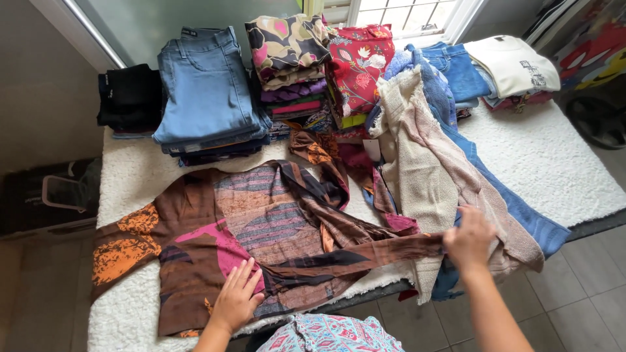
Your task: The person folds a patterned blouse and a pink towel on a white surface. They smooth the fabric, fold the sleeves and body of the blouse, and then fold the towel into a compact rectangle, placing each item onto a stack of folded clothes.
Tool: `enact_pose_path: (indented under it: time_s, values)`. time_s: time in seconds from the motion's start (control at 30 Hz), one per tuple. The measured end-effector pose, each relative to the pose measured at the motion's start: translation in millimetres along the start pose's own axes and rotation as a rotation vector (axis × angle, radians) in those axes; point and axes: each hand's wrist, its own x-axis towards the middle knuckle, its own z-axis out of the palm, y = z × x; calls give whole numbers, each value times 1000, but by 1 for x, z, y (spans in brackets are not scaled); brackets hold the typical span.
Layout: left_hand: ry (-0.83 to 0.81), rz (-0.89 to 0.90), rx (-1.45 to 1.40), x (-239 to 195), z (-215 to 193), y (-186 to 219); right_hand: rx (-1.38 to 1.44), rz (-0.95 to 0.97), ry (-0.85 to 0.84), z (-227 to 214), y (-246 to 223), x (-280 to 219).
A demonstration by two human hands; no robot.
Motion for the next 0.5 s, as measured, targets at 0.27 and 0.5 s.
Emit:
enact_pose_path:
  time_s: [0.27, 0.5]
  values:
    - [214, -24, -64, 4, 30, 16, 626, -948, -300, 79, -254, -97]
    - [41, 36, 114, 3, 37, 2, 163, -862, -510, 149, -288, -117]
